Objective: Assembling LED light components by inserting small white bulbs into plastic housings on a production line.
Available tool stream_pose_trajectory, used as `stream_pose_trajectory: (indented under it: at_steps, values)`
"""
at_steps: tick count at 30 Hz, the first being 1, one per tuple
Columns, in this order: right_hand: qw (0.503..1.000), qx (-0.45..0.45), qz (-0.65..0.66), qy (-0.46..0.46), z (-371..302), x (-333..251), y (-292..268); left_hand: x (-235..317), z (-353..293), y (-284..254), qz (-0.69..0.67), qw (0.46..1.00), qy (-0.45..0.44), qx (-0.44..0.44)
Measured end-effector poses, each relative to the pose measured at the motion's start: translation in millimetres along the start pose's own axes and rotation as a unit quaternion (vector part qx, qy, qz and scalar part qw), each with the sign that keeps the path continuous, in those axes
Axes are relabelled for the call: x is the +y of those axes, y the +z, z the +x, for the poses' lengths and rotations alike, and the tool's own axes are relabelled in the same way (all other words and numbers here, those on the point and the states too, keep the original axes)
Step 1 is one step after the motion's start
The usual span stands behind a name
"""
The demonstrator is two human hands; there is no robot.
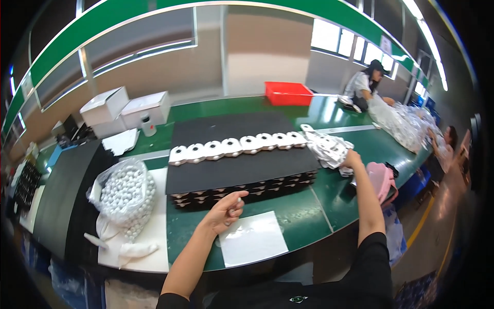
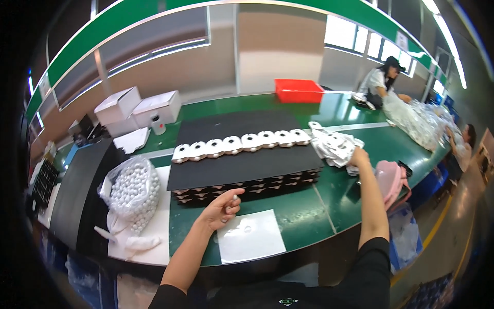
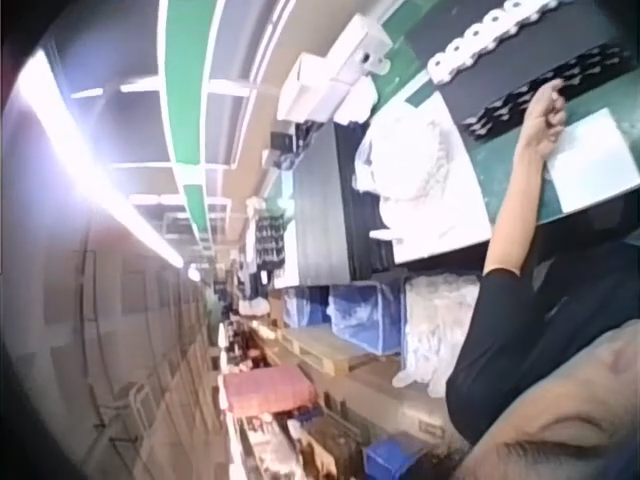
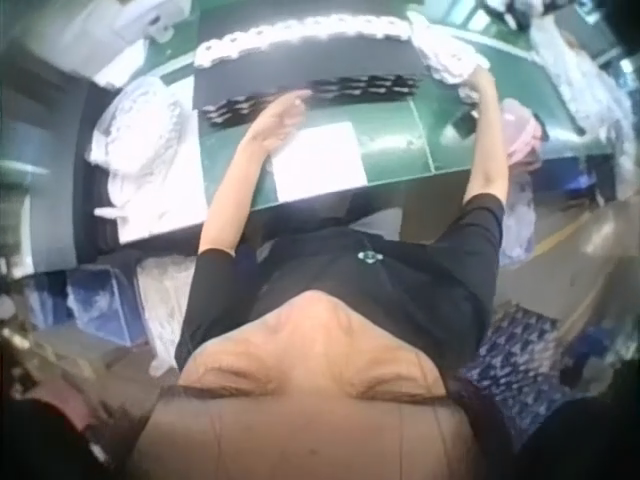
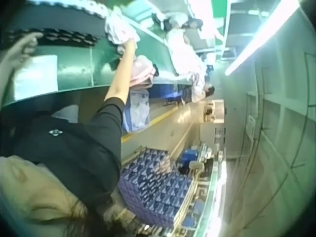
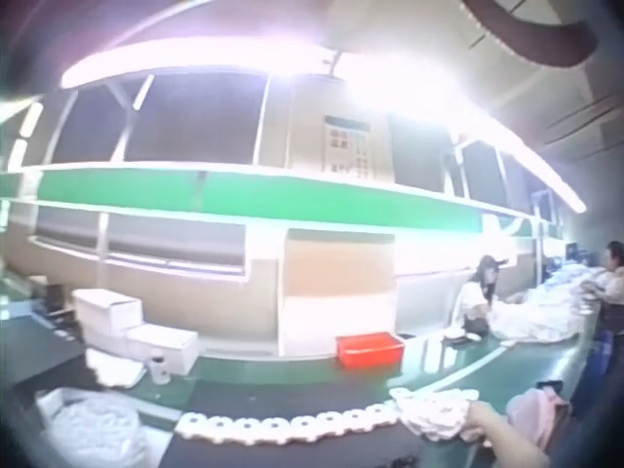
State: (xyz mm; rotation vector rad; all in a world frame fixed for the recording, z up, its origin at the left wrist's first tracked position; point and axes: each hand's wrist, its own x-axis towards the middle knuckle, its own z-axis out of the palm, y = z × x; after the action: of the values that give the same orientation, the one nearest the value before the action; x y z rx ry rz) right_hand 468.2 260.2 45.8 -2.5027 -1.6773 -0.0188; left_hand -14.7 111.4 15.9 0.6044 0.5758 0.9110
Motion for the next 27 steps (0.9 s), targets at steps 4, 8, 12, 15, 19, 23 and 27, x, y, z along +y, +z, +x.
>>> stream_pose_trajectory:
  at_steps: [4,8,12,15,19,23,27]
  values:
    - [0.999,0.002,-0.031,0.038,-14,-19,-14,4,-1,1,-0.003,1.0,0.018,-0.006]
    - [0.995,0.097,0.016,-0.007,-54,-37,-33,2,2,-2,0.032,0.999,0.033,-0.005]
    - [0.883,0.075,0.433,-0.164,-119,-66,-32,1,1,0,0.026,0.999,0.034,0.019]
    - [0.759,-0.099,0.611,-0.204,-200,-108,-21,0,1,-3,0.008,0.999,0.029,0.018]
    - [0.678,-0.263,0.663,-0.176,-266,-144,4,2,3,-2,0.025,0.998,0.041,0.033]
    - [0.654,-0.267,0.68,-0.195,-282,-168,20,-1,2,-4,0.027,0.998,0.049,0.027]
    - [0.653,-0.26,0.682,-0.203,-285,-177,40,-5,0,-7,0.02,0.997,0.073,0.023]
